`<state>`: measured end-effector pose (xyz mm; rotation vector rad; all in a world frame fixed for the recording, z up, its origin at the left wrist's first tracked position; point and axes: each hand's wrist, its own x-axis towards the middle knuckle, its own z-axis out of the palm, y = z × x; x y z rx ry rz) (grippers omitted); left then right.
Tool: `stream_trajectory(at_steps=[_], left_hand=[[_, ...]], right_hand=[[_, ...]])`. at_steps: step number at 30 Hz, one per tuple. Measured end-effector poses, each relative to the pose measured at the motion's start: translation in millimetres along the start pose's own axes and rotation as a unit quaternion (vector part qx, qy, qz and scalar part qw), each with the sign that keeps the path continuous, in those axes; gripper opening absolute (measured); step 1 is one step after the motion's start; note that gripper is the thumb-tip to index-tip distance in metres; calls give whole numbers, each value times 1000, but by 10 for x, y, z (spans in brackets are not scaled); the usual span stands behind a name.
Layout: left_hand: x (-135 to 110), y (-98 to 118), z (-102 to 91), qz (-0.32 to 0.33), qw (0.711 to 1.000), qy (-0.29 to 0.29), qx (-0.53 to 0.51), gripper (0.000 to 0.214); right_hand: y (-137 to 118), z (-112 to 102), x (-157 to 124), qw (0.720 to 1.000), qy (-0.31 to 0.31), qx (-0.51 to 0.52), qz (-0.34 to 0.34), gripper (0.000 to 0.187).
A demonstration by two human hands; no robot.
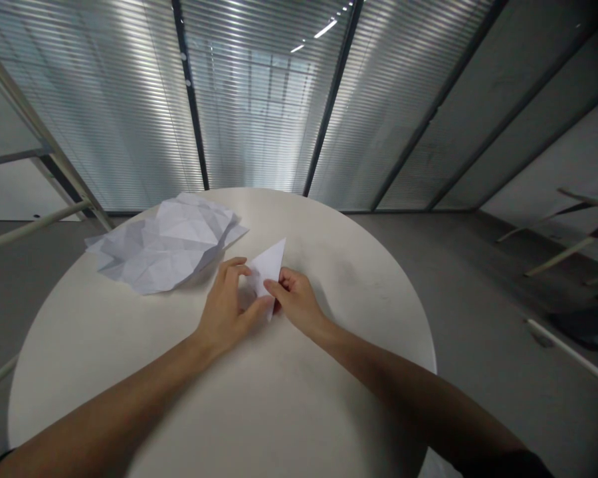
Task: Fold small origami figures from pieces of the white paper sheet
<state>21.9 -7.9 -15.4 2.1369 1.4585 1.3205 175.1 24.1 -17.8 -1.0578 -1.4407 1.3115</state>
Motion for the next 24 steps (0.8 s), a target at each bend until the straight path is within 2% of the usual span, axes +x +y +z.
stream_trajectory(at_steps=[2,5,8,11,16,20,24], left_hand=[[-17,31,31,11,999,-31,19,49],[-24,44,77,-28,998,-56,8,53],[-21,29,86,-82,987,-104,-87,48],[-20,10,68,-95,962,-147,-211,42],[-20,18,36,-104,931,-148,-316,38],[-27,22,37,-105,945,-125,-285,46],[-55,-20,63,-81,975,-96,-183,60]], right_hand=[[-15,1,-1,1000,3,-9,-17,13],[-36,-1,-11,999,-42,4,-5,15],[-46,-14,-8,994,-91,53,15,24],[-54,-34,8,990,-110,87,5,35],[-43,-63,25,989,-107,102,-4,47],[-16,-70,28,989,-112,91,-16,48],[-7,-29,34,994,-85,66,-14,40]])
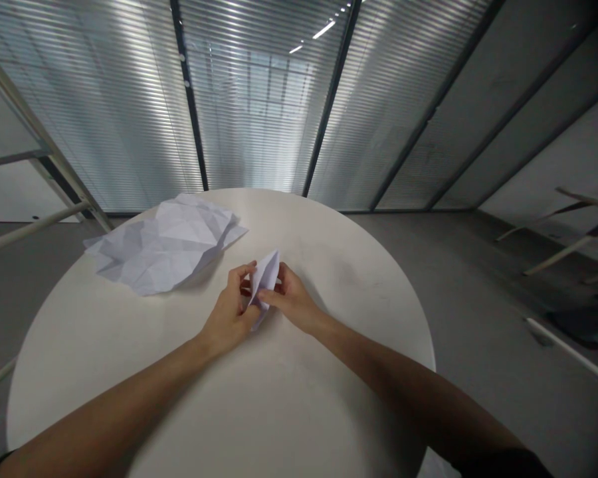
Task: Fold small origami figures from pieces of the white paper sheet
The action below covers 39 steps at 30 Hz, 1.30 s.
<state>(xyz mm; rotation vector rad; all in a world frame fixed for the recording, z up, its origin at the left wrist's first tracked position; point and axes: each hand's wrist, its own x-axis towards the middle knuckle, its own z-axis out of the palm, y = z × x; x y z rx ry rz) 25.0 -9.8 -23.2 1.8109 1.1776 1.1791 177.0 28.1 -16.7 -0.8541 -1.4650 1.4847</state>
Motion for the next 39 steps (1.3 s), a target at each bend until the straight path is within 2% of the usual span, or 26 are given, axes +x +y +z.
stream_trajectory(at_steps=[3,6,9,12,17,20,23,26,28,31,34,36,39], left_hand=[[-14,-29,19,30,992,25,118,73],[-23,-29,45,113,971,21,208,79],[-30,-6,67,162,956,5,243,78],[-28,28,74,158,957,1,245,69],[27,33,7,87,965,70,236,32],[76,-40,-80,32,966,91,241,19],[106,-148,-170,3,964,68,256,11],[112,-226,-252,45,957,14,288,12],[106,-242,-310,106,939,-39,326,14],[89,-228,-411,197,901,-120,369,16],[68,-223,-521,229,878,-172,383,20],[59,-244,-581,228,883,-181,369,21],[58,-293,-619,208,909,-174,316,22]], right_hand=[[2,62,5,996,82,-33,-22,30],[13,116,-6,981,178,-57,-43,24],[30,131,-19,969,235,-54,-45,15],[27,125,-27,961,259,-80,-52,12],[31,113,-33,964,208,-156,-57,6],[93,65,-18,960,178,-212,-42,11],[155,-24,3,960,127,-250,-22,14],[157,-139,2,954,56,-290,-56,15],[129,-224,-17,929,5,-355,-102,18],[85,-350,-64,862,-86,-467,-175,18],[71,-441,-115,803,-148,-534,-220,20],[67,-465,-144,784,-157,-555,-229,23],[50,-448,-168,783,-150,-563,-217,22]])
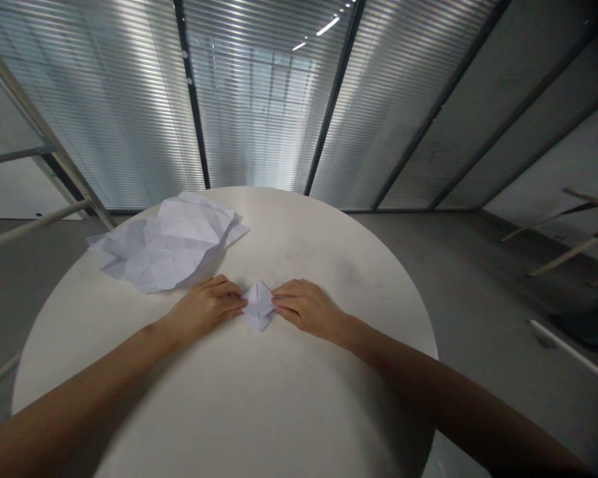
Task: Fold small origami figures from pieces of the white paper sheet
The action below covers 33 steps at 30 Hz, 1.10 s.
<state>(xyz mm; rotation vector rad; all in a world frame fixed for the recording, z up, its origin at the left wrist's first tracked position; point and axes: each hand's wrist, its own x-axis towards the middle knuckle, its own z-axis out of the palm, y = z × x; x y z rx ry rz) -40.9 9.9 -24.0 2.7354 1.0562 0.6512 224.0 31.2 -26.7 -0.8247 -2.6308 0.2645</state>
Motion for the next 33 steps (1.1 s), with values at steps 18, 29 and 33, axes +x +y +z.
stream_trajectory(at_steps=[18,29,33], left_hand=[[149,108,190,-96,992,26,82,26],[156,29,205,-162,985,57,16,34],[182,-27,211,-199,974,86,-64,28]], right_hand=[[-211,23,222,976,36,-21,214,20],[-115,8,312,942,-11,130,308,26],[-63,12,332,915,30,246,317,16]])
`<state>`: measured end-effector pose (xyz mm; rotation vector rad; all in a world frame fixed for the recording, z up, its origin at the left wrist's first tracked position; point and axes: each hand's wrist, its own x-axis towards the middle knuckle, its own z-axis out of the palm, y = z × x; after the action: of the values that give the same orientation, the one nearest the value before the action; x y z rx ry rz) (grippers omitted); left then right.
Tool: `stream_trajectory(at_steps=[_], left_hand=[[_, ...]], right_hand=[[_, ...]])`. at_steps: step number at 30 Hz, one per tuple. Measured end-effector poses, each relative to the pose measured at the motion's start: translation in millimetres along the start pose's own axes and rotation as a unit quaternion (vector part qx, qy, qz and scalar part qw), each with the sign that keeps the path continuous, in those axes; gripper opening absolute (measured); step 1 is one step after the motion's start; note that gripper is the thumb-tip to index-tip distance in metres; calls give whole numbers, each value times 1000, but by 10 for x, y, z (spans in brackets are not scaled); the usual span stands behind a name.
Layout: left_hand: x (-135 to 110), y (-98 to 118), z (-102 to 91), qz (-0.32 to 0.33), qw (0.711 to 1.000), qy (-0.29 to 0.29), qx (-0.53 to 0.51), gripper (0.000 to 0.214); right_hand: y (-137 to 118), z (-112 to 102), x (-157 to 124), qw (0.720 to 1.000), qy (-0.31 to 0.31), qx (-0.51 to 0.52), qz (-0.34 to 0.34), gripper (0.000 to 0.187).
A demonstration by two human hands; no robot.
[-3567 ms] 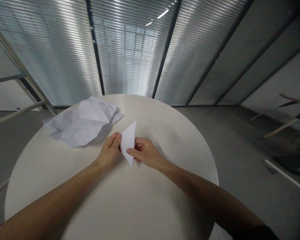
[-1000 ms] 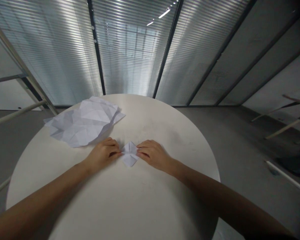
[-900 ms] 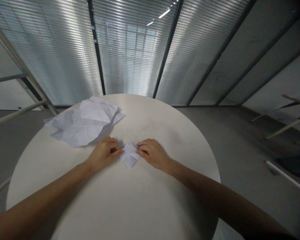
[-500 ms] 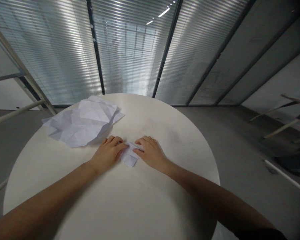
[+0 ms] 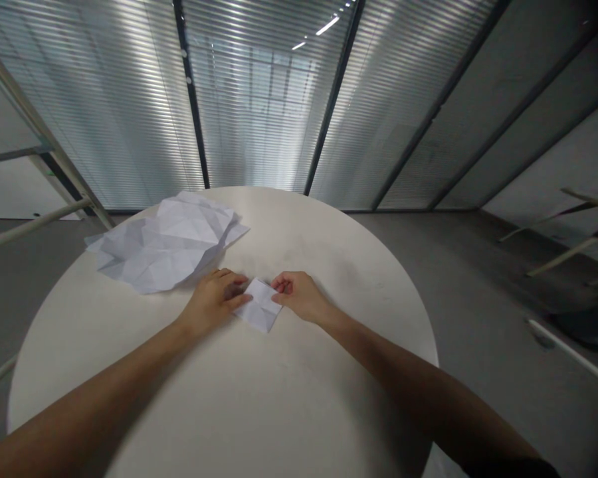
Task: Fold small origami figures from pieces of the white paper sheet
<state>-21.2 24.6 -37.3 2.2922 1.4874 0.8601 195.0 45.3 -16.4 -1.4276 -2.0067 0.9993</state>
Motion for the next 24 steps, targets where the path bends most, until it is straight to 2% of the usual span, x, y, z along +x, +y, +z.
stream_trajectory(at_steps=[2,3,5,7,9,11,13,15,19,21,24], left_hand=[[6,40,-34,-1,999,16,-50,20],[2,71,-62,13,997,43,-64,18],[-19,134,-125,73,988,120,-58,12],[-49,167,-179,156,970,185,-7,5],[-77,156,-203,228,952,194,65,7],[-96,119,-192,281,940,146,124,11],[-105,88,-164,309,937,71,147,14],[-106,86,-142,307,941,9,139,18],[-87,134,-148,261,958,-78,86,20],[-70,144,-149,235,966,-96,58,21],[-47,125,-112,193,977,-82,44,23]], right_hand=[[-26,-33,-12,998,29,31,-39,11],[-49,-59,-28,995,53,34,-74,8],[-101,-122,-71,979,106,29,-169,6],[-131,-184,-113,953,138,-4,-269,5],[-113,-220,-140,929,129,-68,-340,4],[-49,-219,-145,912,85,-148,-373,7],[35,-194,-140,899,32,-220,-378,10],[101,-172,-139,890,-9,-265,-370,11],[105,-164,-164,907,-46,-257,-332,14],[58,-155,-171,927,-40,-235,-289,12],[5,-102,-147,951,-6,-219,-216,7]])
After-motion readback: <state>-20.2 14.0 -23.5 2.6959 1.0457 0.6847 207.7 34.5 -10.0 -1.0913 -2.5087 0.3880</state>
